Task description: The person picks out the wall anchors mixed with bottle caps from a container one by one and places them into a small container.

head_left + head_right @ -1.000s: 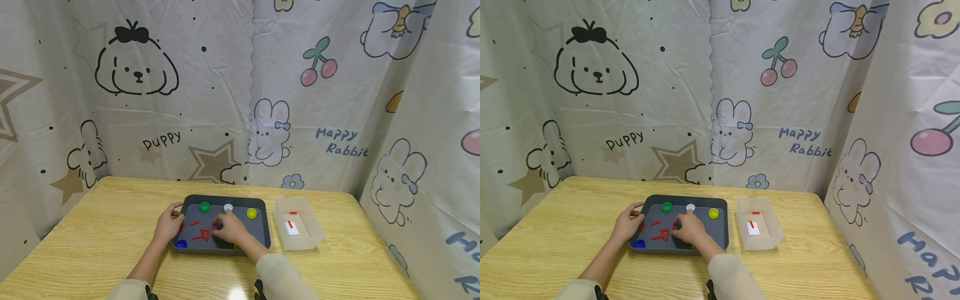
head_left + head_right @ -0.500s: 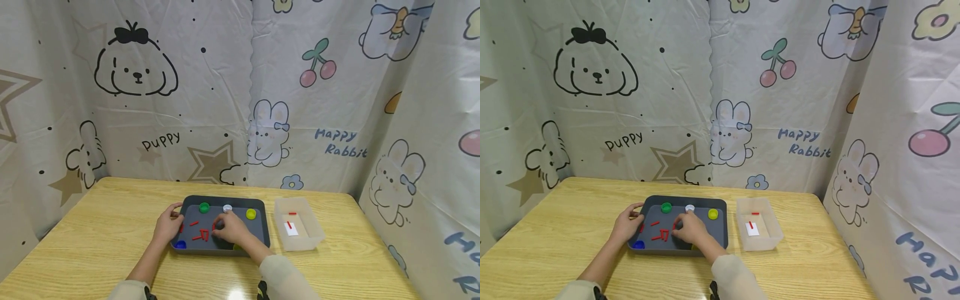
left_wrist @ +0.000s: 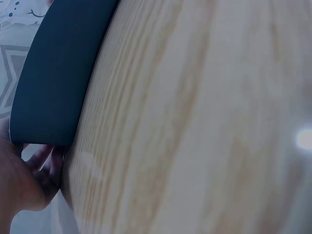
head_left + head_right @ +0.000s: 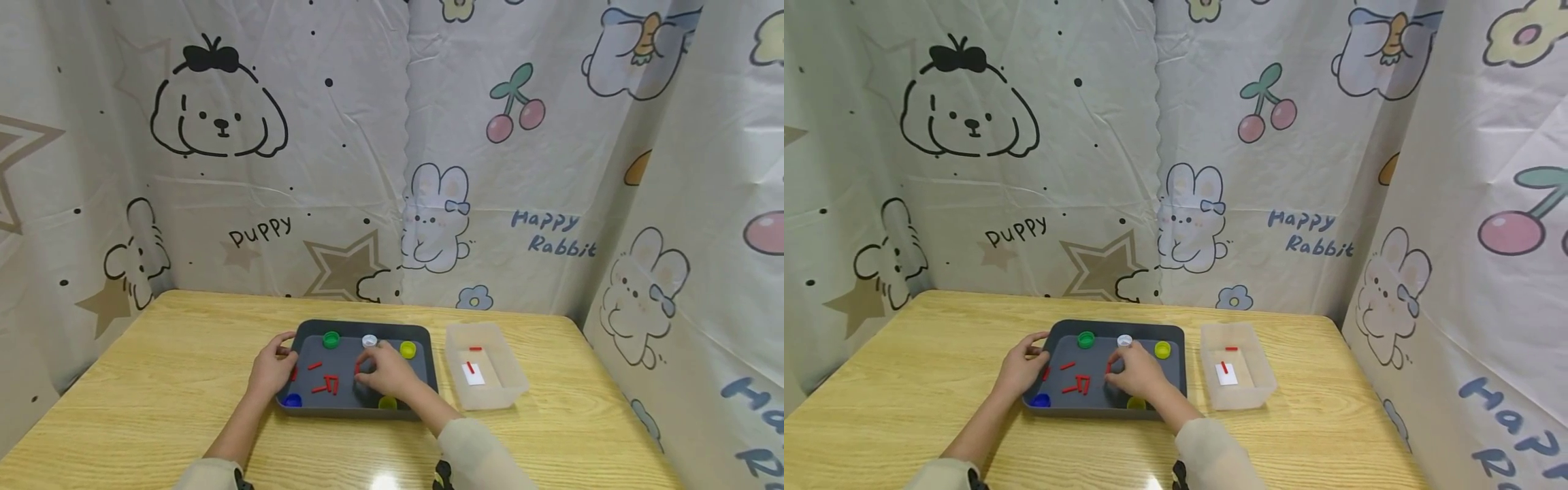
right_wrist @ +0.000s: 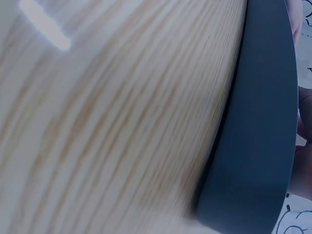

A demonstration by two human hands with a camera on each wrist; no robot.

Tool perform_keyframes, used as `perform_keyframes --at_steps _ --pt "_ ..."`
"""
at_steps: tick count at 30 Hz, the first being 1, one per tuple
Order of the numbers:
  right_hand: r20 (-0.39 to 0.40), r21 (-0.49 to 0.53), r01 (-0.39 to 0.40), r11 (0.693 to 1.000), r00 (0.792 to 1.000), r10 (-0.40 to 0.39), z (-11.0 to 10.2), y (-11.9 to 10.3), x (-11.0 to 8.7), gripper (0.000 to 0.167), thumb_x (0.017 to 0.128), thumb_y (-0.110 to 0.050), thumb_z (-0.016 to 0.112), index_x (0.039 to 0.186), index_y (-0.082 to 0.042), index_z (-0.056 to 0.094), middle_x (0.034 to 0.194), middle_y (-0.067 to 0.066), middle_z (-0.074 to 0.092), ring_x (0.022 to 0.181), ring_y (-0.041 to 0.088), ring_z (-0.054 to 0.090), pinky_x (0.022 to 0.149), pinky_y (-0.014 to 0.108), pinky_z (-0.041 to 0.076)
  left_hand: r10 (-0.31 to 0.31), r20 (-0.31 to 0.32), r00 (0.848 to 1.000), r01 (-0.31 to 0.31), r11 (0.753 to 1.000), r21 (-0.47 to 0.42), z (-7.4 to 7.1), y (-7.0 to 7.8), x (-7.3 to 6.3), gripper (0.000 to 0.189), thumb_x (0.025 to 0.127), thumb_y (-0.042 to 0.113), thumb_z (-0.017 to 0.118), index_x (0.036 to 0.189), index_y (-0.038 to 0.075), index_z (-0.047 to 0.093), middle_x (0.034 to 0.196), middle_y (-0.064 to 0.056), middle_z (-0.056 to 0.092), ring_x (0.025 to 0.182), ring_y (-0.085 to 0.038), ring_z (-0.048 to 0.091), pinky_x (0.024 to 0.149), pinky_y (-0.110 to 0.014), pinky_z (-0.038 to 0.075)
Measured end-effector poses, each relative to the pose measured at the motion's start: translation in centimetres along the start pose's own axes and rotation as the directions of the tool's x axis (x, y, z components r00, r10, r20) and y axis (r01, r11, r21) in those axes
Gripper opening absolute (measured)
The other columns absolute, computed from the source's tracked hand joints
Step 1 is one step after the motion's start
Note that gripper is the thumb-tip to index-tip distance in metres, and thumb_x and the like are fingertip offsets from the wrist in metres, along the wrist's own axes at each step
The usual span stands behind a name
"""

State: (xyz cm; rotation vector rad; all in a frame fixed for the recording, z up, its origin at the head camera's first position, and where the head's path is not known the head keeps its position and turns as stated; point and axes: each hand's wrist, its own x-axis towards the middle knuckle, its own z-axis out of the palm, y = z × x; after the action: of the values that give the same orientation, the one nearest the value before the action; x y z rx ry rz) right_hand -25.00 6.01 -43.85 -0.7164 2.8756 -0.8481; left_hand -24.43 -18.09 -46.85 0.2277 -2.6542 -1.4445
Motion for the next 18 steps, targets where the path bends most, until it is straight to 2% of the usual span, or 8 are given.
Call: perform_keyframes --at_steps 7,18 --pt "-0.006 0.019 -0.027 0.999 1.000 0.027 -1.1 0.7 -0.5 0.023 0.081 -0.027 0.072 0.101 -0.016 0.068 0.098 0.006 0.052 0.088 0.017 0.055 0.065 0.026 0.044 0.004 0.003 1.000 -0.004 1.000 -0.009 0.0 0.0 0.0 0.044 0.090 0.013 0.052 0.134 0.012 0.049 0.111 -0.019 0.058 0.100 -0.030 0.061 0.067 -0.029 0.045" --pt "-0.070 0.021 -0.025 0.999 0.997 0.026 -3.3 1.9 -1.5 0.022 0.079 -0.026 0.073 0.098 -0.016 0.070 0.092 0.005 0.053 0.085 0.018 0.055 0.067 0.028 0.044 -0.002 0.010 1.000 0.002 1.000 -0.014 0.0 -0.1 0.0 0.044 0.090 0.013 0.052 0.134 0.012 0.048 0.111 -0.019 0.058 0.101 -0.031 0.061 0.066 -0.029 0.045"
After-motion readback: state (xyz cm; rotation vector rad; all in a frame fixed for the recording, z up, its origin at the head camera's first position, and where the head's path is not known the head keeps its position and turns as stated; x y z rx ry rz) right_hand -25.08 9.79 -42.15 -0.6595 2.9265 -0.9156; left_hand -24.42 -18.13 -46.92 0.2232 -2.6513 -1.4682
